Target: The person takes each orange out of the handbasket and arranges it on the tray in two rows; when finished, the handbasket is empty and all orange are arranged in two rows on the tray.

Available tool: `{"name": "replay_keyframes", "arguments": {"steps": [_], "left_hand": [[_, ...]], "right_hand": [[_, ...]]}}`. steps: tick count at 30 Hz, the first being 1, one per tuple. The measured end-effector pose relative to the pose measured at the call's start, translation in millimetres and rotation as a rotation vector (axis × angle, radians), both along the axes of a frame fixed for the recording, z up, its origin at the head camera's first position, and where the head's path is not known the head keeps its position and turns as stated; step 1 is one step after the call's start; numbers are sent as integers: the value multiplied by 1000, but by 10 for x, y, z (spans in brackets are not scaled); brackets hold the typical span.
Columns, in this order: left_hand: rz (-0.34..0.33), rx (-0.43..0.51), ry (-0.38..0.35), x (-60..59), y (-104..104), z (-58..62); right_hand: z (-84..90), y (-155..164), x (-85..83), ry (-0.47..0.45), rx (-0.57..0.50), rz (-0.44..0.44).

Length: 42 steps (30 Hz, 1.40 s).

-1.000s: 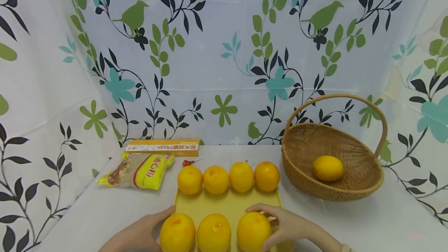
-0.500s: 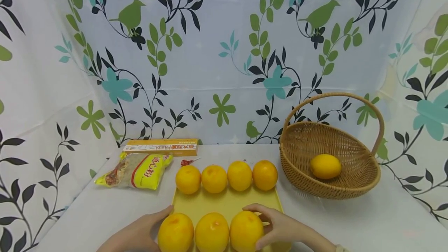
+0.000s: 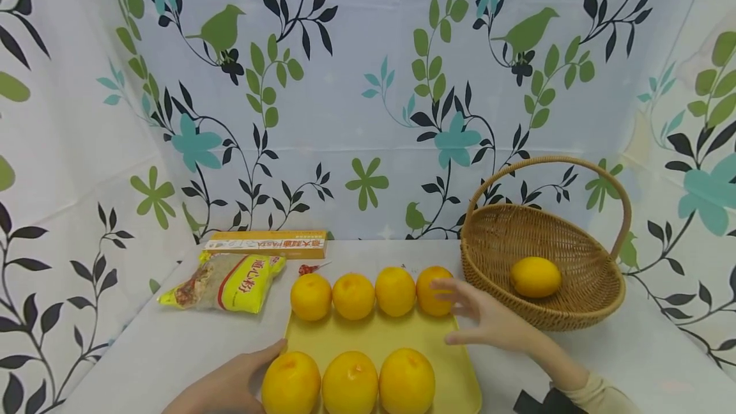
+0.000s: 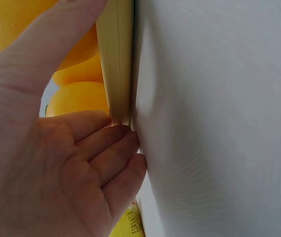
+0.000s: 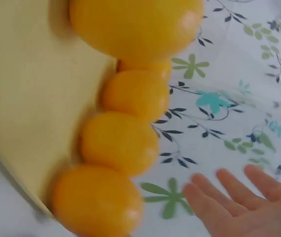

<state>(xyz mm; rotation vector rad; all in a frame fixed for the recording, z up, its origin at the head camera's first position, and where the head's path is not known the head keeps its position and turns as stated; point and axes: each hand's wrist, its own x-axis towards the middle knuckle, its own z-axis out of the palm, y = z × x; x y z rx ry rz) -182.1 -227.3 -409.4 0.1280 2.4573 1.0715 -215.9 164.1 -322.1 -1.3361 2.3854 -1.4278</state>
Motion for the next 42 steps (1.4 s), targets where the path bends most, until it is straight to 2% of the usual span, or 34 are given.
{"name": "replay_keyframes", "arguments": {"steps": [3,5,6,10,12,14,16,19,22,25,29,34,38,41,42], "left_hand": [[13,-27,-1,21,21,-4],[8,-51,17,27,36,2],[8,-62,22,29,41,7],[22,-54,13,24,43,27],[33,-55,6,24,36,26],[40,-47,2,20,23,22],[44,-33,-3,15,11,16],[38,-26,-5,9,5,5],[19,-48,22,4,18,-9],[0,-71,61,3,29,-12],[9,-65,62,8,30,9],[30,-31,8,14,21,42],[32,-6,-7,14,13,51],[25,2,-5,13,2,46],[25,-9,-5,14,5,41]], "right_hand": [[363,45,40,207,-9,-87],[593,110,2,334,-4,-152],[698,155,-48,367,-8,-171],[977,410,-429,515,61,-296],[1000,576,-675,544,113,-382],[952,752,-922,545,176,-464],[853,934,-1125,492,260,-518],[658,1199,-1327,348,440,-543],[463,1421,-1447,192,596,-515],[321,1550,-1508,67,670,-495],[223,1623,-1527,-20,688,-465],[144,1659,-1498,-138,686,-514],[112,1623,-1426,-317,661,-565],[75,1575,-1360,-491,633,-619],[61,1558,-1342,-520,642,-645]]}}
